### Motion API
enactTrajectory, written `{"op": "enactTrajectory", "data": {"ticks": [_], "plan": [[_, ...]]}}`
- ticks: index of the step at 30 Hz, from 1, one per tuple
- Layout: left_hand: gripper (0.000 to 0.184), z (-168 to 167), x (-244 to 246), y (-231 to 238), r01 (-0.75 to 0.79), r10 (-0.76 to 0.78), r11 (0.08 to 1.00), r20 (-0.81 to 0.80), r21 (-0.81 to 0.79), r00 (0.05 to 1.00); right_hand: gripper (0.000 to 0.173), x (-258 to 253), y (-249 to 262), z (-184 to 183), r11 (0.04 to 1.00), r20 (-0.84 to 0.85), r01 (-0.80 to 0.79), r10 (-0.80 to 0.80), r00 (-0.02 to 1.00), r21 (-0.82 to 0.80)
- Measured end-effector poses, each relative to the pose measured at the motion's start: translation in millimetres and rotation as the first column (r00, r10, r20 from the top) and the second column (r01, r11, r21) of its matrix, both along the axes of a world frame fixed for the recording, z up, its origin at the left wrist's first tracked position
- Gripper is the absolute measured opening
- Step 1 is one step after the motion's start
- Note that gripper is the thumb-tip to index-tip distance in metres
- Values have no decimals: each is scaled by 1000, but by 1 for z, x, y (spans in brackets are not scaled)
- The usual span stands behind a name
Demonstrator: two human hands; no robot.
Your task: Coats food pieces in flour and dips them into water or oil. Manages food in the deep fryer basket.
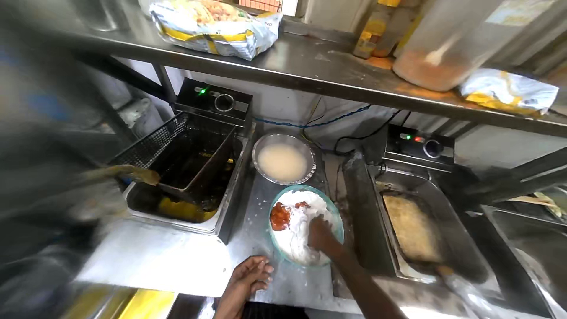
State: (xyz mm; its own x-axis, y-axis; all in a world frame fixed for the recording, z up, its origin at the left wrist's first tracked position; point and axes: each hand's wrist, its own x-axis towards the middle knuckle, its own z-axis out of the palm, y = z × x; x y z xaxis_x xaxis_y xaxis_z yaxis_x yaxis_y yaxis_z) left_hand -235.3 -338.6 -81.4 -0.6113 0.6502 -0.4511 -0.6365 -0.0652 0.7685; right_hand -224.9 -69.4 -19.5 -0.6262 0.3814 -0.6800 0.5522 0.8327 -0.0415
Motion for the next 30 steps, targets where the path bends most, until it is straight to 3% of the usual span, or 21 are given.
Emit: {"op": "enactTrajectory", "data": {"ticks": [4, 8, 11, 15, 19, 21, 23, 27, 29, 30], "plan": [[27, 9, 3, 24, 122, -120, 992, -75, 36, 990, 61, -8, 10, -4, 983, -126, 181, -182, 975, -21], [26, 8, 7, 24, 138, -135, 990, -77, 35, 988, 48, -8, 18, 47, 996, -49, 90, -90, 995, 4], [25, 2, 9, 20, 98, -98, 995, -37, -15, 994, 47, -22, 20, 54, 984, -154, 173, -166, 974, 33], [24, -3, 12, 15, 77, -77, 996, -7, -37, 997, 43, -44, 32, 13, 978, -256, 193, -208, 944, -83], [24, -6, 9, 6, 35, -35, 999, -8, -23, 999, 45, -33, 46, 31, 895, -442, 318, -433, 786, -312], [24, -9, 8, 2, -8, 8, 999, 12, -33, 1000, 41, -20, 52, 41, 818, -500, 334, -557, 664, -468], [23, -7, 6, 2, -36, 37, 998, 20, -44, 999, 41, -12, 63, 43, 692, -446, 370, -698, 560, -620], [22, -6, 5, 2, -53, 54, 998, 34, -42, 998, 24, 2, 77, 19, 301, -219, 265, -930, 296, -916], [22, -9, 6, 3, -56, 58, 998, 42, -40, 997, 26, 3, 76, 10, 58, -18, 147, -965, 262, -987], [22, -10, 6, 4, -58, 60, 998, 43, -39, 997, 31, 1, 73, 7, -15, 41, 94, -958, 285, -995]]}}
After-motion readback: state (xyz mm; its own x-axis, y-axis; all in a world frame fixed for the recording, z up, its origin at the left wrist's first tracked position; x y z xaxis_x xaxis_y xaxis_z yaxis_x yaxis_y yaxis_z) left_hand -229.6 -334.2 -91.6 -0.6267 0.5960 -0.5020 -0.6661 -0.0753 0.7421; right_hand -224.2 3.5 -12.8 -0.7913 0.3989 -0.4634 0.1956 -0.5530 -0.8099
